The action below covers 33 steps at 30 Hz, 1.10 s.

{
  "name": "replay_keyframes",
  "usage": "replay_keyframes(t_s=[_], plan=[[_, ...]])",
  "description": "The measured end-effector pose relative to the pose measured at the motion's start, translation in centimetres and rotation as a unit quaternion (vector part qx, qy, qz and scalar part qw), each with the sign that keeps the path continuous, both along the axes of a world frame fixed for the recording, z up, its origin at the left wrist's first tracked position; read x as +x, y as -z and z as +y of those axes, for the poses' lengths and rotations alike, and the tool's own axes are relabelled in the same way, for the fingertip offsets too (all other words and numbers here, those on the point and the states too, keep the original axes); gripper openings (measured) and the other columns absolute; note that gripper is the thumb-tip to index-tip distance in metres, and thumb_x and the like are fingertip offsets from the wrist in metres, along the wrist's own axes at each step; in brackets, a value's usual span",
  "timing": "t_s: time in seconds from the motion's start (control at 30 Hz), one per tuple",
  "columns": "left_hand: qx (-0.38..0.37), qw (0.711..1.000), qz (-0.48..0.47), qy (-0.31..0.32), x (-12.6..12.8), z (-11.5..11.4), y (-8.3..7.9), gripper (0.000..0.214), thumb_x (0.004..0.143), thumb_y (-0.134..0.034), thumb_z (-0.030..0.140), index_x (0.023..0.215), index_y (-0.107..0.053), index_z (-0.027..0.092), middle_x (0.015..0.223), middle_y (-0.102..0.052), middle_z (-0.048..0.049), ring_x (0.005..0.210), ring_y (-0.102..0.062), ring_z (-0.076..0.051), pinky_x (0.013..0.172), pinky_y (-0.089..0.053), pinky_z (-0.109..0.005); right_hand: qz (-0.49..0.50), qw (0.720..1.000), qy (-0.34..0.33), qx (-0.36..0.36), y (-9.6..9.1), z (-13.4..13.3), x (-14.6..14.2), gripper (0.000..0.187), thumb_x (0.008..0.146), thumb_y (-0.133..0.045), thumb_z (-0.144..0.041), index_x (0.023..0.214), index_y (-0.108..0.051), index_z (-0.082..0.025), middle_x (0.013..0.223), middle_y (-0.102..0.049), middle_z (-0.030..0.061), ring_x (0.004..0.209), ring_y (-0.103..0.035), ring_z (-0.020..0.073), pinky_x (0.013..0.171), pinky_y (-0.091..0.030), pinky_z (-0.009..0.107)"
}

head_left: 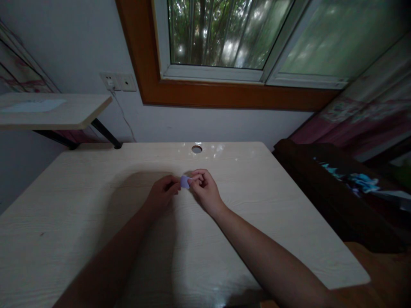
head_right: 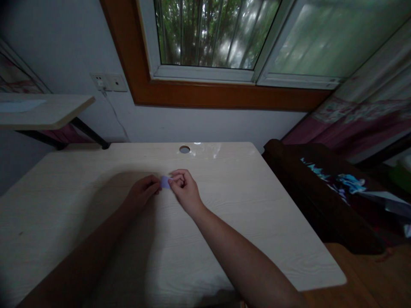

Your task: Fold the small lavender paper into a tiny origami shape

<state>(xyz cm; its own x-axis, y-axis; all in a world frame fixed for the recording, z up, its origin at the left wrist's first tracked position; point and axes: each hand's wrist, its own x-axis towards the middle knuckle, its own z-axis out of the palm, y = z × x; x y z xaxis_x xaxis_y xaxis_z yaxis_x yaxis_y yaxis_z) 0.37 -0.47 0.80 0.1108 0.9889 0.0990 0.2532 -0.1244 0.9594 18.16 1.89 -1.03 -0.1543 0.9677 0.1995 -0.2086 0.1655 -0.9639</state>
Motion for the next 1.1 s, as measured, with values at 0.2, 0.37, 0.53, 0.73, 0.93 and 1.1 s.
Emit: replay_keyframes(t_s=[0.2,0.37,0.53,0.73,0.93,1.1], plan=[[0.022,0.999,0.034,0.001,-0.19,0.05,0.2,0.021,0.083,-0.059,0.033,0.072,-0.062,0.016,0.067,-0.058,0.0005,0.065,-0.052,-0.013,0.062,-0.041,-0.023,-0.025,1.0,-0.006,0.013,-0.04,-0.14,0.08,0.026,0.082,-0.071,-0.033,0.104,-0.059,-0.025,0.077,-0.062,-0.0028,0.057,-0.045,0.01,0.053,-0.035,0.024],[0.021,0.999,0.042,-0.012,-0.21,0.12,0.28,0.021,0.084,-0.06,0.033,0.071,-0.061,0.016,0.066,-0.058,0.0009,0.064,-0.053,-0.013,0.062,-0.04,-0.023,-0.024,1.0,-0.01,0.003,-0.01,-0.04,0.03,0.028,0.081,-0.071,-0.035,0.104,-0.058,-0.025,0.081,-0.061,-0.0024,0.056,-0.045,0.0096,0.05,-0.035,0.024],[0.016,0.999,0.033,-0.022,-0.19,0.14,0.49,0.021,0.084,-0.059,0.033,0.071,-0.061,0.016,0.066,-0.059,0.0009,0.064,-0.053,-0.013,0.062,-0.041,-0.023,-0.013,1.0,-0.01,0.0,-0.03,0.04,-0.03,0.029,0.08,-0.072,-0.034,0.103,-0.058,-0.025,0.079,-0.06,-0.003,0.055,-0.045,0.0093,0.05,-0.036,0.023],[0.012,0.999,0.025,-0.019,0.08,0.06,0.01,0.022,0.083,-0.06,0.034,0.069,-0.06,0.016,0.065,-0.059,0.0006,0.063,-0.053,-0.012,0.061,-0.04,-0.023,0.014,1.0,0.0,-0.014,0.1,0.16,0.01,0.03,0.079,-0.073,-0.033,0.103,-0.058,-0.025,0.075,-0.061,-0.0041,0.054,-0.045,0.0096,0.049,-0.035,0.023],[0.016,0.999,0.037,-0.017,-0.04,0.1,0.09,0.021,0.082,-0.06,0.033,0.07,-0.061,0.016,0.065,-0.06,0.0005,0.063,-0.054,-0.013,0.062,-0.041,-0.023,0.028,0.999,0.004,-0.02,-0.09,0.13,-0.02,0.031,0.078,-0.074,-0.031,0.103,-0.057,-0.024,0.074,-0.062,-0.0038,0.054,-0.045,0.0097,0.05,-0.033,0.023],[0.015,0.999,0.032,-0.017,-0.2,0.09,0.47,0.021,0.081,-0.059,0.034,0.07,-0.061,0.017,0.067,-0.061,-0.0001,0.065,-0.055,-0.014,0.063,-0.043,-0.024,0.025,0.999,0.013,-0.025,-0.43,0.07,-0.05,0.032,0.076,-0.075,-0.03,0.103,-0.057,-0.023,0.073,-0.063,-0.0037,0.053,-0.045,0.0096,0.051,-0.032,0.023]])
